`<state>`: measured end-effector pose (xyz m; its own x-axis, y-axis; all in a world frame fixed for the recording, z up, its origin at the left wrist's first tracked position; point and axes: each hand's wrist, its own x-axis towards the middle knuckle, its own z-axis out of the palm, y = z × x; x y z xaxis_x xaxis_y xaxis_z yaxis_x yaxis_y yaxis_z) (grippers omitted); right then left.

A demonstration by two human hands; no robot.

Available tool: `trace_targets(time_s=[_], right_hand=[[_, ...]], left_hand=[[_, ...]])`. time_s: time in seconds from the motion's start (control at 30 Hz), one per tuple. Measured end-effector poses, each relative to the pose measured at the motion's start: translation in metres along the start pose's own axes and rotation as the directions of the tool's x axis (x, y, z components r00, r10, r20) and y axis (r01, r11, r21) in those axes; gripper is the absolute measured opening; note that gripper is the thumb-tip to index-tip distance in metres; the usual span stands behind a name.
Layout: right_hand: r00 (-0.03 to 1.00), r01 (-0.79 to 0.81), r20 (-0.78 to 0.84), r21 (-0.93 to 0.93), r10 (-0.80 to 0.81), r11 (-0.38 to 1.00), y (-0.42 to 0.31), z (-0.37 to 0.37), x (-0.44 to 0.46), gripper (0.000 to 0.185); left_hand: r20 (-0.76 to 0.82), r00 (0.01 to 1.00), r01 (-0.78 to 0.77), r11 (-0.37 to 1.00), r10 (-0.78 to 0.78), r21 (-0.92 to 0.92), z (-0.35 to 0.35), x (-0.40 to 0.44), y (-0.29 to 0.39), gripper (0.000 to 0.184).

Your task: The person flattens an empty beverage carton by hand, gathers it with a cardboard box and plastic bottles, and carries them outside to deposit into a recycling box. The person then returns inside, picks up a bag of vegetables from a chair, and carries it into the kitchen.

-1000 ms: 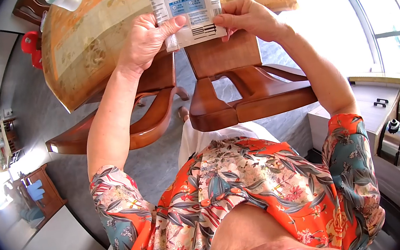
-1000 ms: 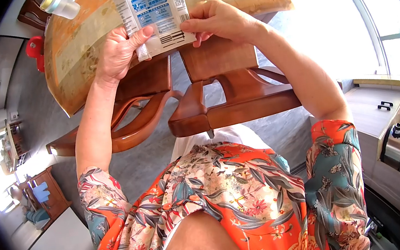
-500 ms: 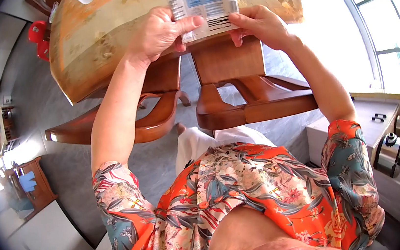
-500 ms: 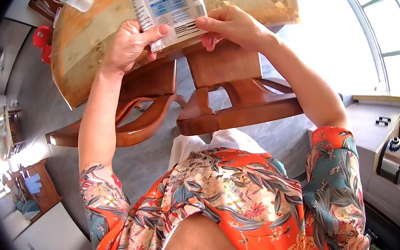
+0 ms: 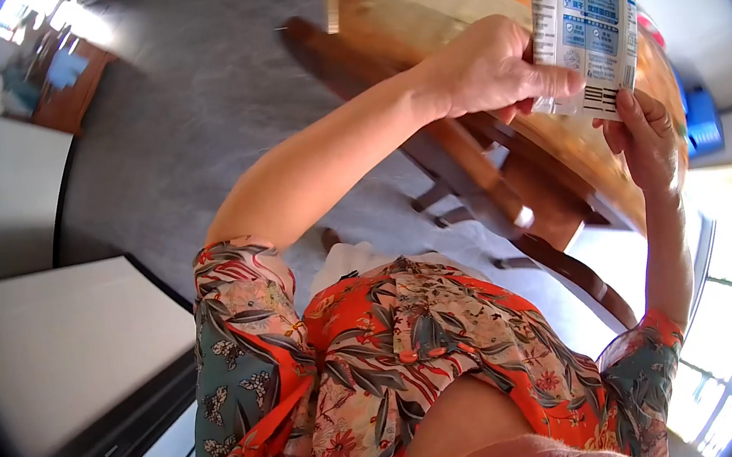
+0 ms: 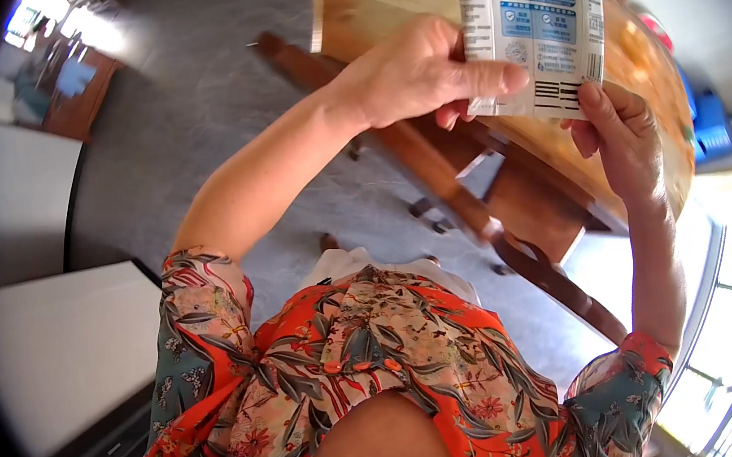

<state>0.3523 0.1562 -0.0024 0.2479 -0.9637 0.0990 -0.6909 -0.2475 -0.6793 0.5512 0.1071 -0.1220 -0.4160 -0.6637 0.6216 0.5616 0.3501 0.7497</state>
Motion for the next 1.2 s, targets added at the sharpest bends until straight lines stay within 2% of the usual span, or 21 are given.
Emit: trace_targets(time_s=[0.13,0.2,0.23,0.27,0.33,0.43,0.53,0.63,0.73,0.83,0.93,1.03,1.2], right_hand=[[0.992,-0.024,0.122,0.01,0.023,1.0,-0.002,0.0,-0.003,0.036],[0.987,-0.052,0.153,-0.009,0.053,0.999,-0.005,-0.002,0.001,0.036],[0.978,-0.123,0.177,0.058,0.111,0.991,-0.012,0.007,0.001,0.036],[0.971,-0.156,0.191,0.039,0.145,0.987,-0.013,0.011,0.004,0.036],[0.959,-0.17,0.243,0.097,0.143,0.981,0.012,-0.024,0.022,0.037],[0.925,-0.254,0.325,0.153,0.194,0.955,0.015,-0.035,0.038,0.037],[0.897,-0.284,0.399,0.184,0.193,0.941,0.014,-0.047,0.044,0.037],[0.881,-0.33,0.425,0.233,0.209,0.915,0.023,-0.053,0.055,0.036],[0.871,-0.368,0.42,0.212,0.255,0.905,0.023,-0.051,0.051,0.036],[0.83,-0.368,0.501,0.163,0.244,0.916,0.028,-0.046,0.064,0.034],[0.925,-0.182,0.367,0.184,0.104,0.966,0.041,-0.031,0.084,0.031],[0.976,-0.064,0.219,0.342,-0.014,0.938,0.029,-0.04,0.099,0.027],[0.966,-0.015,0.254,0.254,-0.052,0.967,0.029,-0.022,0.11,0.024]], left_hand=[[-0.011,0.999,-0.032,0.998,0.031,-0.058,0.008,-0.015,-0.008,0.028],[-0.056,0.997,0.045,0.993,-0.052,-0.11,0.012,-0.017,-0.005,0.026],[-0.079,0.982,0.161,0.981,-0.169,-0.106,0.011,-0.023,0.0,0.023],[-0.11,0.971,0.197,0.971,-0.213,-0.134,0.009,-0.026,-0.001,0.022],[-0.134,0.92,0.346,0.924,-0.368,-0.162,0.018,0.008,-0.006,0.02],[-0.154,0.884,0.418,0.893,-0.442,-0.167,0.02,0.025,-0.009,0.021],[-0.101,0.883,0.438,0.882,-0.458,-0.175,0.023,0.028,-0.01,0.02],[-0.159,0.833,0.479,0.835,-0.529,-0.272,0.025,0.04,-0.011,0.019],[-0.142,0.843,0.461,0.834,-0.518,-0.304,0.024,0.037,-0.011,0.019],[-0.164,0.81,0.511,0.815,-0.563,-0.272,0.012,0.033,-0.012,0.02],[-0.067,0.778,0.605,0.773,-0.625,-0.191,-0.007,0.01,-0.029,0.017],[0.008,0.78,0.623,0.774,-0.626,-0.117,0.001,0.013,-0.024,0.017],[0.063,0.772,0.635,0.77,-0.632,-0.067,-0.004,-0.003,-0.024,0.018]])
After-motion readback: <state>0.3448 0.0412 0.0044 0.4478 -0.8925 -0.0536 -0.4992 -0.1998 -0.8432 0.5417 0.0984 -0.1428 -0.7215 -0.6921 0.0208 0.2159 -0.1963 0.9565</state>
